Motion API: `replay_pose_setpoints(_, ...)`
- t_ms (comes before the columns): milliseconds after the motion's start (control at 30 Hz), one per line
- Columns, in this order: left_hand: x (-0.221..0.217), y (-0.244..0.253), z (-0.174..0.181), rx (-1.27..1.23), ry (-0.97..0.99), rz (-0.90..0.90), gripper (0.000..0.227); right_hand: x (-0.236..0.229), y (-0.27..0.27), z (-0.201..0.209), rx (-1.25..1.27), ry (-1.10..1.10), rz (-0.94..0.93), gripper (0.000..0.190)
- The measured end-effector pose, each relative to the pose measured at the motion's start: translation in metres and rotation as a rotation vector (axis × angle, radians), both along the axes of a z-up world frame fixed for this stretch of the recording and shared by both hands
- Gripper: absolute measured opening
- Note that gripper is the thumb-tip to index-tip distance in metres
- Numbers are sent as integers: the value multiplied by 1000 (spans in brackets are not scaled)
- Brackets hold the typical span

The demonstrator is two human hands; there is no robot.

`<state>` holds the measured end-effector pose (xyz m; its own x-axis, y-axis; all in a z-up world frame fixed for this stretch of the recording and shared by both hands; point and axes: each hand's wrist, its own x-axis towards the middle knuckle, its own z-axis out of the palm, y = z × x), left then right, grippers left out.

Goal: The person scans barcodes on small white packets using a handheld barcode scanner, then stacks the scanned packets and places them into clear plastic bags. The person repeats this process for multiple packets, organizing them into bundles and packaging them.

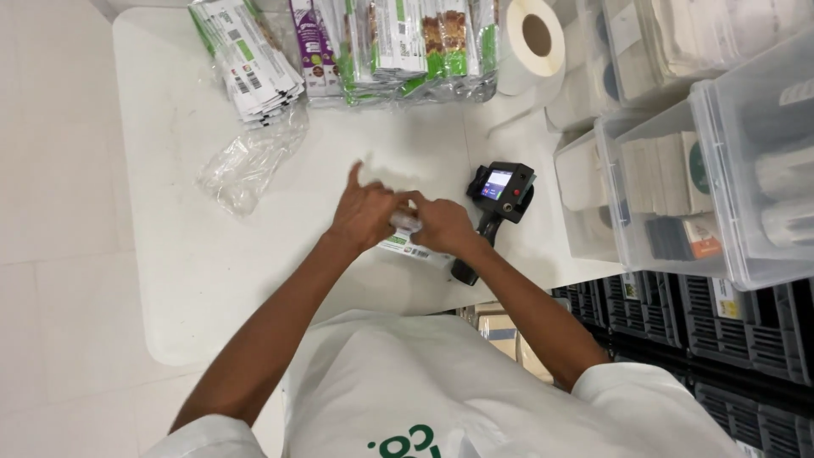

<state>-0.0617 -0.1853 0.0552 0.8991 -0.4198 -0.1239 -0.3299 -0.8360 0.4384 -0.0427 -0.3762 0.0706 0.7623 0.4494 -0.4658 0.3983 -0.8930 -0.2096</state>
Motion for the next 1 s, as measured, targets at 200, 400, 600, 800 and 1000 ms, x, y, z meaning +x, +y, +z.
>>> replay_pose_setpoints(200, -65, 20, 47, -785, 294, 816, 114, -17, 10, 44, 885, 568, -633, 80)
replay_pose_setpoints(400, -78, 0, 77, -1000, 796, 747, 106, -23, 19, 7, 1133, 839, -830, 69)
replay_pose_setpoints(600, -93, -67, -80, -271, 473, 630, 56, -38, 60, -15, 1029, 604, -694, 100)
replay_pose_setpoints(800, -56, -41, -34, -152, 519, 364, 71, -14, 55, -43, 888, 473, -916, 79)
replay_pose_setpoints(1000, 21, 49, -97, -1105, 839, 1172, 97, 1, 42, -56, 856, 415, -974, 65)
